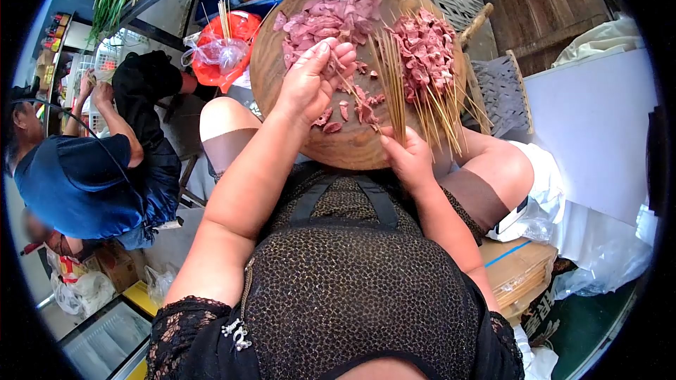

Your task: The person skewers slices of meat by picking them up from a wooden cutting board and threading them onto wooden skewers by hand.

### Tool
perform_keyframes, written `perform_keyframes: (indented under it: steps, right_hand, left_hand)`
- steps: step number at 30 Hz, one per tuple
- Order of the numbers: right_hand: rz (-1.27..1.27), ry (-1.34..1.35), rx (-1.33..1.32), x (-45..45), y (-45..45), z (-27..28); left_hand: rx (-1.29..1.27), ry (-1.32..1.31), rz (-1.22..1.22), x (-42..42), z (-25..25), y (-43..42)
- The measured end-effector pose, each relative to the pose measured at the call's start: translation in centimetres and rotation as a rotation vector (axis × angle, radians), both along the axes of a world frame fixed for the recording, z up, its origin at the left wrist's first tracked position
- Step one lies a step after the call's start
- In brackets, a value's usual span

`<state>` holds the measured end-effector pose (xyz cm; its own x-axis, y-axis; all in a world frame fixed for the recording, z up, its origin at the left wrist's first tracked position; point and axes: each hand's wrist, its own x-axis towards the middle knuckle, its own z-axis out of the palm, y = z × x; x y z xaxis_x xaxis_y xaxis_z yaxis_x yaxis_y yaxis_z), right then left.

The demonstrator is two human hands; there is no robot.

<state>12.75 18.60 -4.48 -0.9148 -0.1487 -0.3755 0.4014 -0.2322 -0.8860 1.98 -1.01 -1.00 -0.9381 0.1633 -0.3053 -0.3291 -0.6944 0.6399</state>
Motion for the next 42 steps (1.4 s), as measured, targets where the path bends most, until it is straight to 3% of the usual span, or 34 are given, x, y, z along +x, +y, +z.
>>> perform_keyframes:
  steps: [7, 18, 20, 25, 31, 34, 38, 42]
  right_hand:
    - [-0.003, 0.010, 0.003, -0.1, 0.0, 0.2]
    - [-0.032, 0.001, -0.070, -0.9, 0.0, 0.1]
    - [-0.033, -0.004, -0.097, -1.0, 0.1, 0.5]
    - [-0.075, -0.054, -0.172, -1.1, 0.7, 1.1]
    - [-0.103, -0.064, -0.159, -1.0, 0.9, 0.8]
    - [-0.104, -0.076, -0.119, -0.9, 0.7, 1.2]
    - [-0.081, -0.066, -0.136, -1.0, 0.3, 1.3]
    - [-0.070, -0.067, -0.082, -1.1, 0.1, 1.2]
  left_hand:
    - [0.160, 0.014, 0.097, 0.7, -0.6, 1.5]
    - [-0.080, 0.026, -0.180, 2.6, -1.3, 3.5]
    - [-0.186, 0.049, -0.249, 2.3, -0.7, 2.7]
    - [-0.776, 0.199, 0.028, -1.4, -1.3, -6.5]
    - [-1.539, 0.101, -0.256, 0.3, -1.9, -10.2]
    - [-1.614, 0.139, -0.243, 1.8, -1.7, -8.8]
    - [-1.785, 0.592, -0.219, 2.6, -2.8, -7.7]
    - [-1.843, 0.581, -0.277, 2.0, -3.6, -7.6]
